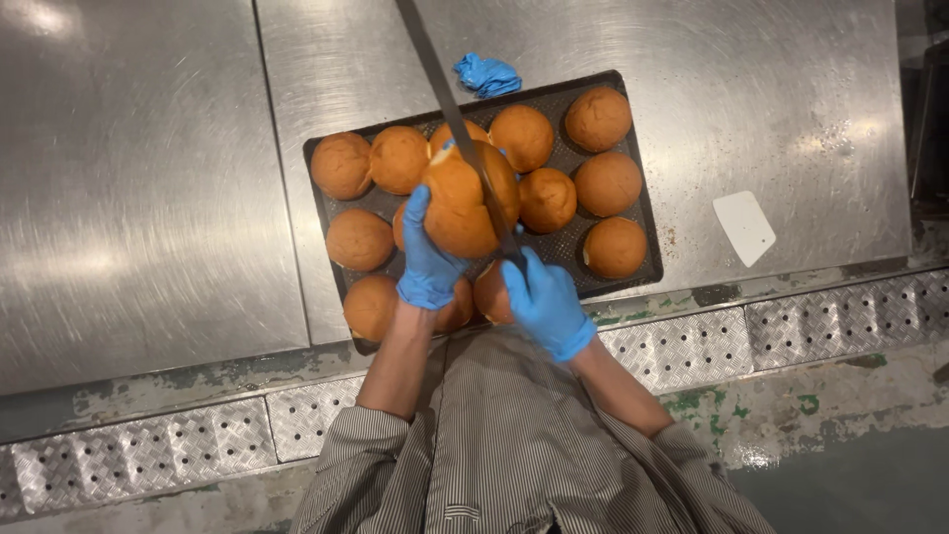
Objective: The person cuts several buns on a tray using a long knife, handling each bun individually and making multiple vertical cuts into the top of each one.
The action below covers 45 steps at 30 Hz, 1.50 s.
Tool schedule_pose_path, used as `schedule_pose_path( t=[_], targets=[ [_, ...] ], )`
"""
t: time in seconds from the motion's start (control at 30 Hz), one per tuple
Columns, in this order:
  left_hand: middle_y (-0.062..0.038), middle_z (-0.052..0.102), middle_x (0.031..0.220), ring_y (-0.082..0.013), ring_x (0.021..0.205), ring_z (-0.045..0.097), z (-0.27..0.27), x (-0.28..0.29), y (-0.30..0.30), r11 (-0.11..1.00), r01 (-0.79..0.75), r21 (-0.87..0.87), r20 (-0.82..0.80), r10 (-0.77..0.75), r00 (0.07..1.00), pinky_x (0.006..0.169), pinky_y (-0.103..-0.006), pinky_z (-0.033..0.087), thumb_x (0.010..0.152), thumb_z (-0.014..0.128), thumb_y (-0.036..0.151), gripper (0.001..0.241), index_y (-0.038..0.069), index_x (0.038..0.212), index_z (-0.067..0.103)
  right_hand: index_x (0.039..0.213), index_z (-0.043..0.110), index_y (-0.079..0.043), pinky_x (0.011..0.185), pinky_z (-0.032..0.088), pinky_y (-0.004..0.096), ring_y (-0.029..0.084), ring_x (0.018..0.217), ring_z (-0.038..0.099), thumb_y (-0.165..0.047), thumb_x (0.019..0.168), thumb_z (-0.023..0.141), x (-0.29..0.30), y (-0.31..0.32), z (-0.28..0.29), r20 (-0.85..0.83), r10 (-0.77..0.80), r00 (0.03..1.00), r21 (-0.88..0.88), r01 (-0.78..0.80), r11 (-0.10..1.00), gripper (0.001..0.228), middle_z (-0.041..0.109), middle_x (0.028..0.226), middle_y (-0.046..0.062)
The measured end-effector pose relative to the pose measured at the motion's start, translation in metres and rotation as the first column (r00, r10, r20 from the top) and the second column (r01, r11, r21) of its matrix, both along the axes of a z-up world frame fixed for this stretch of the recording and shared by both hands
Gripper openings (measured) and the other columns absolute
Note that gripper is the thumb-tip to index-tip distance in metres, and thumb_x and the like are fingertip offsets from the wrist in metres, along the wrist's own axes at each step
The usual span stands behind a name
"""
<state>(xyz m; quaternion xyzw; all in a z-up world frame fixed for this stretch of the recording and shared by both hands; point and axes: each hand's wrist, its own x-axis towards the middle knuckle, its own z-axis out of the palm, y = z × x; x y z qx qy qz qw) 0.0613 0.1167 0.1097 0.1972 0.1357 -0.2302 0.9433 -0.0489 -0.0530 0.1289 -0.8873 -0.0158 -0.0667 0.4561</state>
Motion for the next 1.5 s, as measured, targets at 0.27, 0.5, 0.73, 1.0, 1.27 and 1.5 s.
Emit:
schedule_pose_path(
  t=[0.27, 0.5, 0.73, 1.0, 1.27, 1.5],
  targets=[
    [-0.018, 0.052, 0.155, -0.0402, 0.136, 0.057, 0.063, 0.009, 0.030, 0.995, -0.046, -0.089, 0.200, 0.063, 0.978, 0.105, -0.0631, 0.052, 0.099, 0.058, 0.056, 0.077, 0.008, 0.156, 0.042, 0.111, 0.062, 0.005, 0.048, 0.054, 0.043, 0.033, 0.049, 0.066, -0.025, 0.099, 0.060, -0.061, -0.001, -0.008, -0.190, 0.093, 0.977, -0.106, -0.115, 0.988, 0.032, 0.066, 0.058, 0.016],
    [-0.018, 0.051, 0.159, -0.0398, 0.142, 0.054, 0.036, 0.002, -0.001, 0.991, 0.014, -0.135, 0.049, -0.007, 0.999, 0.115, -0.0623, 0.049, 0.105, 0.055, 0.054, 0.074, 0.011, 0.164, 0.041, 0.117, 0.062, 0.000, 0.057, 0.054, 0.047, 0.036, 0.063, 0.065, -0.025, 0.101, 0.065, 0.008, 0.014, -0.022, 0.107, 0.018, 0.994, -0.216, 0.006, 0.976, 0.030, 0.065, 0.067, 0.019],
    [-0.017, 0.051, 0.156, -0.0399, 0.140, 0.054, 0.060, 0.032, 0.042, 0.971, -0.201, -0.132, 0.119, 0.216, 0.969, 0.106, -0.0664, 0.052, 0.103, 0.053, 0.057, 0.074, 0.012, 0.160, 0.042, 0.110, 0.061, 0.001, 0.051, 0.052, 0.044, 0.033, 0.053, 0.065, -0.027, 0.100, 0.060, -0.047, -0.017, -0.036, -0.184, 0.177, 0.967, -0.211, -0.215, 0.954, 0.031, 0.065, 0.060, 0.015],
    [-0.018, 0.035, 0.161, -0.0439, 0.143, 0.046, 0.038, 0.046, 0.072, 0.931, -0.339, 0.134, 0.018, 0.340, 0.940, 0.100, -0.0695, 0.055, 0.088, 0.042, 0.080, 0.099, 0.013, 0.160, 0.029, 0.102, 0.064, -0.003, 0.048, 0.053, 0.039, 0.028, 0.049, 0.068, -0.028, 0.098, 0.061, -0.095, -0.095, -0.083, -0.207, 0.135, 0.969, -0.247, -0.185, 0.951, 0.026, 0.069, 0.062, 0.012],
    [-0.013, 0.038, 0.165, -0.0327, 0.150, 0.044, 0.022, 0.033, 0.045, 0.980, -0.176, -0.097, 0.083, 0.185, 0.979, 0.122, -0.0549, 0.049, 0.098, 0.059, 0.061, 0.083, 0.013, 0.161, 0.035, 0.112, 0.063, 0.004, 0.053, 0.056, 0.035, 0.025, 0.057, 0.072, -0.016, 0.101, 0.059, -0.040, -0.022, -0.025, -0.048, -0.021, 0.999, 0.050, 0.023, 0.998, 0.023, 0.072, 0.071, 0.014],
    [-0.013, 0.044, 0.158, -0.0327, 0.143, 0.049, 0.040, 0.019, 0.028, 0.987, -0.075, -0.144, 0.099, 0.090, 0.991, 0.116, -0.0539, 0.048, 0.097, 0.061, 0.053, 0.074, 0.013, 0.156, 0.041, 0.107, 0.065, 0.001, 0.055, 0.055, 0.036, 0.026, 0.059, 0.073, -0.014, 0.103, 0.056, -0.013, 0.016, 0.020, -0.040, 0.067, 0.997, 0.202, -0.057, 0.978, 0.018, 0.070, 0.072, 0.015]
  ],
)
